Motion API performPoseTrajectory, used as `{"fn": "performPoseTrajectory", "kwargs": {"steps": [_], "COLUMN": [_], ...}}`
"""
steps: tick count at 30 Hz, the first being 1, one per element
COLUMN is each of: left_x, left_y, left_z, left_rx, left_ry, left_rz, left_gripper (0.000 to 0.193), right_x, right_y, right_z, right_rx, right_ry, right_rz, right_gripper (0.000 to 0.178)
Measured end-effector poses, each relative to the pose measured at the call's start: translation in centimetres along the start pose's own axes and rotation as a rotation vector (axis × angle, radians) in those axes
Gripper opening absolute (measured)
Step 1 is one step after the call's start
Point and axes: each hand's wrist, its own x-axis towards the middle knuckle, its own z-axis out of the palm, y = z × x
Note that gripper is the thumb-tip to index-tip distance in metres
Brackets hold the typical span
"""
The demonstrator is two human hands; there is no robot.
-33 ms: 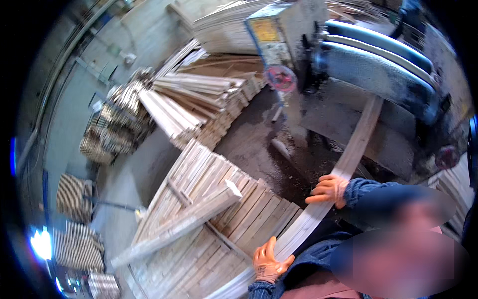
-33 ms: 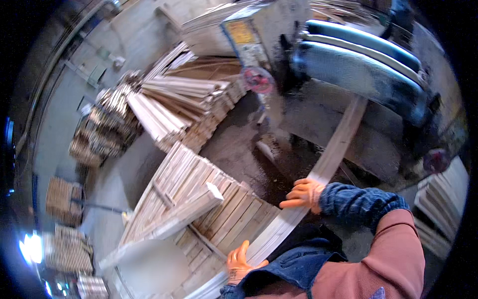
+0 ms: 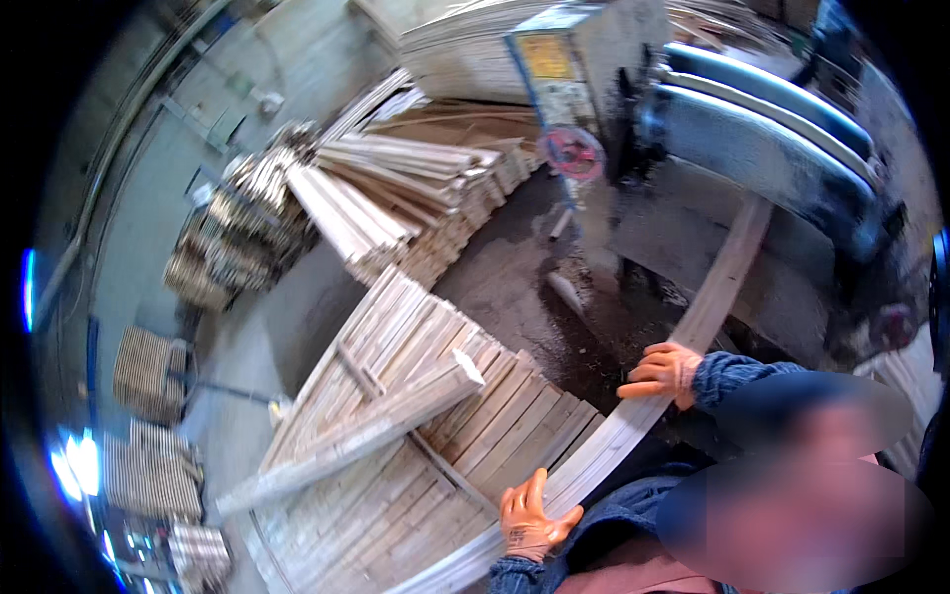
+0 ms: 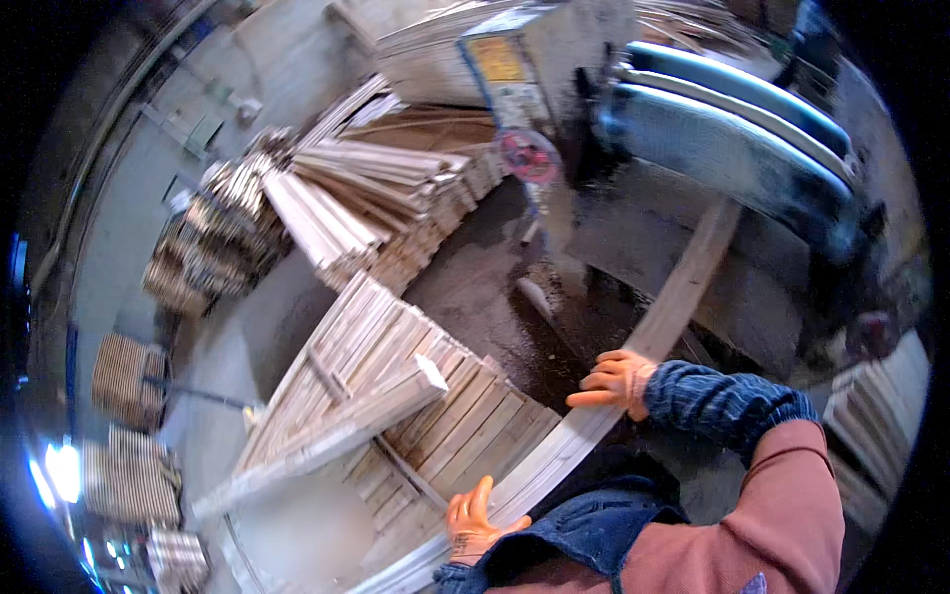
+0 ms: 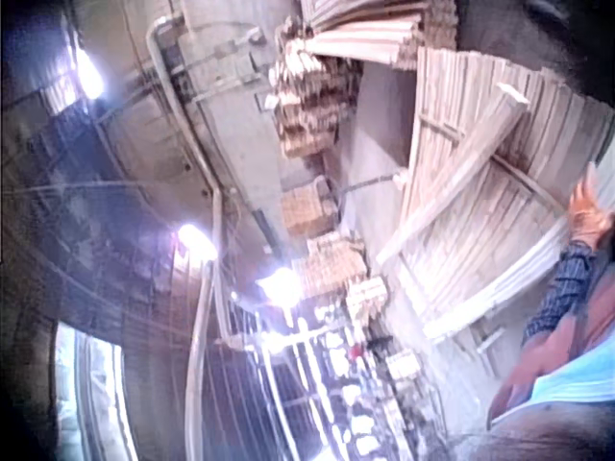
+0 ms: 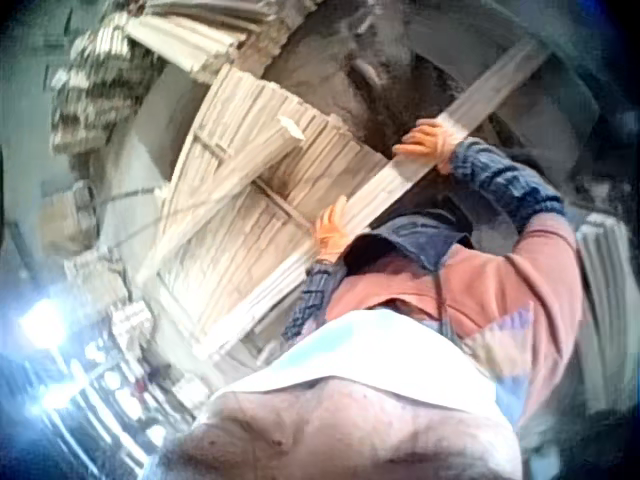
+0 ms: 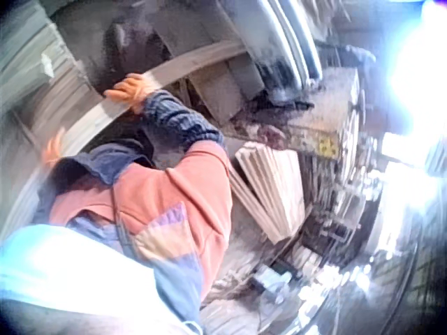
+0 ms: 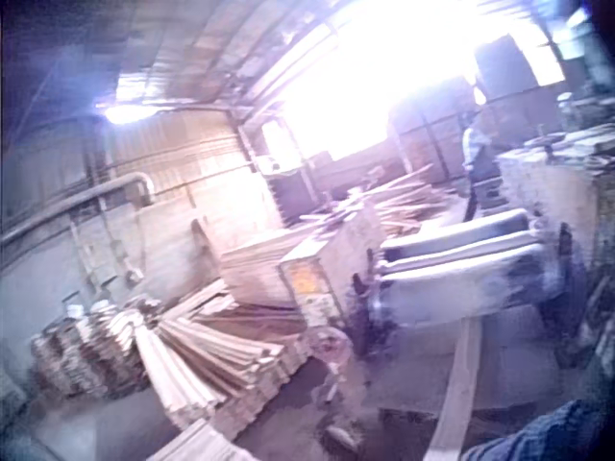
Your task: The person picks up curved wood slats from a pile and feeds them through a processing machine one by one.
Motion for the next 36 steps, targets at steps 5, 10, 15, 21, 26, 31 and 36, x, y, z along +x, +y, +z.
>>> {"fn": "performPoseTrajectory", "kwargs": {"steps": [5,10,15,21,26,31,36], "left_x": [-7.9,-16.3,-12.5,-10.7,-6.7,-2.5,-6.8], "left_y": [-5.6,-13.5,-10.2,-3.9,-0.5,1.1,-3.0], "left_z": [-3.4,-5.7,-5.8,-3.5,-0.2,1.4,0.4], "left_rx": [0.256,0.377,0.401,0.297,0.133,0.015,0.1], "left_ry": [0.027,0.026,-0.183,-0.297,-0.19,-0.042,0.048], "left_rz": [-0.097,-0.276,-0.421,-0.359,-0.173,0.018,-0.051], "left_gripper": [0.111,0.107,0.095,0.091,0.106,0.113,0.115], "right_x": [-2.7,-5.9,-7.2,-2.1,2.6,6.1,3.9], "right_y": [5.1,8.2,8.6,-0.2,-5.1,-9.7,-4.3], "right_z": [-0.9,0.1,4.4,0.1,1.2,0.0,-0.6], "right_rx": [-0.003,-0.002,-0.109,0.058,0.121,0.122,0.077], "right_ry": [-0.057,0.123,0.416,0.143,0.147,0.082,0.046], "right_rz": [0.005,0.174,0.373,-0.053,-0.339,-0.282,-0.228], "right_gripper": [0.115,0.111,0.098,0.108,0.114,0.111,0.11]}}
